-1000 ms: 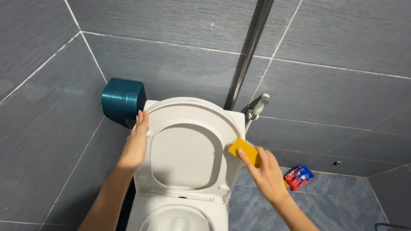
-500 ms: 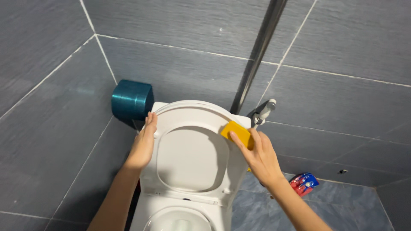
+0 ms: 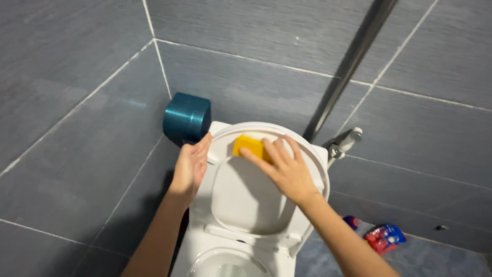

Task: The person cleans a white toilet in a tiled bathroom using a yellow sponge. They wipe the rim, seat, and lid, repeatedly dipping the sponge into a red bucket of soapy water to rinse it. The person finishes by wiping the top of the toilet tank.

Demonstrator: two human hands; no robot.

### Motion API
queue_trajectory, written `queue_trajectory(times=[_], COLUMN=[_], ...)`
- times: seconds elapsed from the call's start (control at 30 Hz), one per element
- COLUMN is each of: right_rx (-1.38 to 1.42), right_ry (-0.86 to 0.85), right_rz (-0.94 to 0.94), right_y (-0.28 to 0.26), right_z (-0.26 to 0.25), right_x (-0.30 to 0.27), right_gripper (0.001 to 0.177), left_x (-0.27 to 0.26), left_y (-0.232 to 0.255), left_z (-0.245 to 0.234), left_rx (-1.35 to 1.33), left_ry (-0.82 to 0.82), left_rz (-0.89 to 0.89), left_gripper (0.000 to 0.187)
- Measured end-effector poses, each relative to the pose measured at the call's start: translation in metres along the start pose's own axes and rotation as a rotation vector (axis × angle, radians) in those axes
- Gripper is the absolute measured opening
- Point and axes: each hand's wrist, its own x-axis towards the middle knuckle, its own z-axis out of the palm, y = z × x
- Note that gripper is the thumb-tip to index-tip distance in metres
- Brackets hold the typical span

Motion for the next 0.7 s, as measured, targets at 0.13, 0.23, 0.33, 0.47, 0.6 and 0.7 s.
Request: queue_trajectory(times=[0.13,0.23,0.33,0.47,0.6,0.7], right_rx=[-0.003,0.072,0.116,0.12,0.151,0.163], right_ry=[-0.113,-0.191,-0.275,-0.257,-0.253,-0.293], right_rz=[-0.046,-0.11,-0.217,-0.338,-0.271,-0.285], right_y=[-0.024,-0.034,-0.031,-0.011,0.004,-0.006], right_z=[0.01,0.012,0.01,0.002,-0.013,-0.012], right_x=[0.025,0.046,0.059,0.067,0.063,0.067], right_gripper=[0.072,0.066,0.063,0.063,0.061,0.06], left_x=[-0.008,-0.01,-0.014,-0.016,-0.022,-0.025], left_y=[0.008,0.009,0.005,0.0,0.005,0.013], left_z=[-0.003,-0.013,-0.022,-0.03,-0.031,-0.028], left_rx=[-0.043,-0.084,-0.038,-0.023,0.067,0.077], left_ry=[0.069,0.087,0.125,0.127,0.115,0.103], left_rz=[-0.064,-0.067,-0.11,-0.115,-0.139,-0.152], left_gripper=[0.071,0.071,0.071,0.072,0.073,0.074])
